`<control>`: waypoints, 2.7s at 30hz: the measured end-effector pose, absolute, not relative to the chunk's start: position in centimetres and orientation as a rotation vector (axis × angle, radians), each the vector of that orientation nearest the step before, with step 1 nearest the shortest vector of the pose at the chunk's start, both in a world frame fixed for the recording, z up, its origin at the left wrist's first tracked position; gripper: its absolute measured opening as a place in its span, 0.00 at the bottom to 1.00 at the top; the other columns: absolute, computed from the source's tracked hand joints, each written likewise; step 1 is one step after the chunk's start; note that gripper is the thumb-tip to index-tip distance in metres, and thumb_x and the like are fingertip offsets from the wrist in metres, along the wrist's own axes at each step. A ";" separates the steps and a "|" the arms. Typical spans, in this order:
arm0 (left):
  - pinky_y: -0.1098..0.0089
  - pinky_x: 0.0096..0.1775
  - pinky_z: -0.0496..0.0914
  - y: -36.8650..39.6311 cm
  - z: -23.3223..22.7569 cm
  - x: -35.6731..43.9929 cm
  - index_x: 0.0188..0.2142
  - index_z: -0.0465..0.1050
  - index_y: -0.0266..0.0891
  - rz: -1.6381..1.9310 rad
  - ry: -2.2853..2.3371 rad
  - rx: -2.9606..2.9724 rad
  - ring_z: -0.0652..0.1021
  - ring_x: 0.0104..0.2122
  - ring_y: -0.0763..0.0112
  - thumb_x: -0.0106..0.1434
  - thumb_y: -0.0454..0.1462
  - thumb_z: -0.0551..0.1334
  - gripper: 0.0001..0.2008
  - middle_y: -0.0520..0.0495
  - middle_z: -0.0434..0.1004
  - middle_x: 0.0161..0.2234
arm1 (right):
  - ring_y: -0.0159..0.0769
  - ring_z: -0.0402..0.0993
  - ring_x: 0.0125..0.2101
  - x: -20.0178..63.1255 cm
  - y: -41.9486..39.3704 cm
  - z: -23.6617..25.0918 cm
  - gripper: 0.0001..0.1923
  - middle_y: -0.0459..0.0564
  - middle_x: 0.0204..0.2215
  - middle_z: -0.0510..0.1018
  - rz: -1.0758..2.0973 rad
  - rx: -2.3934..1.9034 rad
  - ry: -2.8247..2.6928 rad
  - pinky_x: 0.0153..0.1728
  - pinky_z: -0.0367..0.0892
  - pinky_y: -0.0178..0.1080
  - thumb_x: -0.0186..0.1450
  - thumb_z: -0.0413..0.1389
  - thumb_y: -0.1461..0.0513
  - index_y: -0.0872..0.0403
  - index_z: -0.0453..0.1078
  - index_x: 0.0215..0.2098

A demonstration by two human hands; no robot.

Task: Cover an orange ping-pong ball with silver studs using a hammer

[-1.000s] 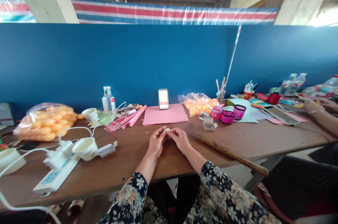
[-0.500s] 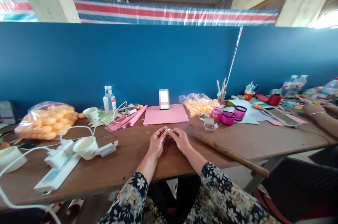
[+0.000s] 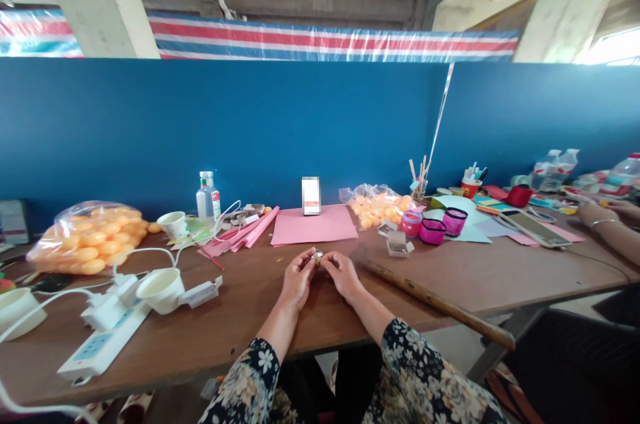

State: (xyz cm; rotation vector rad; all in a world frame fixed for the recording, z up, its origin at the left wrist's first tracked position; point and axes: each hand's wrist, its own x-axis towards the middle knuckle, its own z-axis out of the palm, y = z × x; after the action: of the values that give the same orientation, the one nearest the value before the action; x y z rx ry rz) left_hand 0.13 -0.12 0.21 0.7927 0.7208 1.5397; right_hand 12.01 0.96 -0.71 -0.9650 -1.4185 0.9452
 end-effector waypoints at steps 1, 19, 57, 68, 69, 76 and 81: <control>0.66 0.45 0.65 -0.1 0.2 0.1 0.37 0.73 0.36 1.541 0.722 0.794 0.76 0.36 0.70 0.45 0.34 0.67 0.16 0.45 0.77 0.35 | 0.29 0.65 0.22 12.0 1.0 -0.7 0.09 0.45 0.22 0.71 0.943 -0.964 -1.422 0.22 0.64 0.31 0.55 0.53 0.57 0.55 0.68 0.27; 0.66 0.46 0.64 -0.1 0.3 0.1 0.35 0.74 0.36 1.558 0.714 0.786 0.76 0.36 0.71 0.45 0.33 0.67 0.15 0.47 0.77 0.36 | 0.28 0.64 0.19 12.1 1.0 -0.7 0.09 0.43 0.19 0.70 0.914 -0.975 -1.456 0.21 0.62 0.31 0.55 0.53 0.57 0.55 0.68 0.25; 0.64 0.47 0.63 -0.1 0.1 0.1 0.33 0.73 0.36 1.567 0.737 0.849 0.74 0.39 0.68 0.45 0.35 0.67 0.14 0.43 0.75 0.43 | 0.31 0.67 0.22 11.7 0.6 -0.1 0.09 0.48 0.23 0.74 1.005 -1.041 -1.320 0.22 0.66 0.33 0.52 0.55 0.58 0.57 0.68 0.26; 0.65 0.47 0.63 -0.1 0.0 0.1 0.33 0.73 0.36 1.552 0.724 0.845 0.74 0.39 0.69 0.45 0.34 0.67 0.13 0.45 0.75 0.40 | 0.33 0.69 0.22 11.7 1.3 -0.8 0.11 0.48 0.22 0.74 0.950 -1.041 -1.310 0.22 0.66 0.34 0.51 0.56 0.56 0.56 0.68 0.26; 0.65 0.46 0.64 -0.1 0.0 0.1 0.34 0.73 0.36 1.553 0.725 0.838 0.75 0.38 0.70 0.45 0.34 0.67 0.13 0.46 0.76 0.38 | 0.33 0.69 0.22 11.7 1.3 -0.8 0.11 0.47 0.22 0.73 0.953 -1.036 -1.312 0.22 0.66 0.34 0.52 0.56 0.56 0.56 0.68 0.26; 0.67 0.42 0.67 -0.3 0.3 0.0 0.41 0.70 0.40 1.542 0.719 0.782 0.75 0.37 0.72 0.47 0.34 0.66 0.19 0.48 0.76 0.38 | 0.35 0.72 0.33 11.5 1.4 -0.8 0.15 0.48 0.34 0.75 0.969 -0.927 -1.343 0.35 0.68 0.37 0.50 0.58 0.59 0.54 0.65 0.36; 0.66 0.40 0.68 -0.4 0.6 0.0 0.38 0.72 0.36 1.515 0.715 0.764 0.76 0.32 0.72 0.48 0.36 0.65 0.16 0.46 0.77 0.32 | 0.35 0.72 0.34 11.6 1.1 -0.6 0.16 0.49 0.37 0.74 0.994 -0.872 -1.371 0.39 0.67 0.39 0.50 0.58 0.62 0.54 0.66 0.38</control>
State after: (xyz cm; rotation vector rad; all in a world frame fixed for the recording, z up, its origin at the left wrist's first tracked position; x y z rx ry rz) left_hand 0.03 -0.42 0.57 0.7643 0.7154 1.5152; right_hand 11.62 1.13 -0.58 -0.8722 -1.3712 0.9939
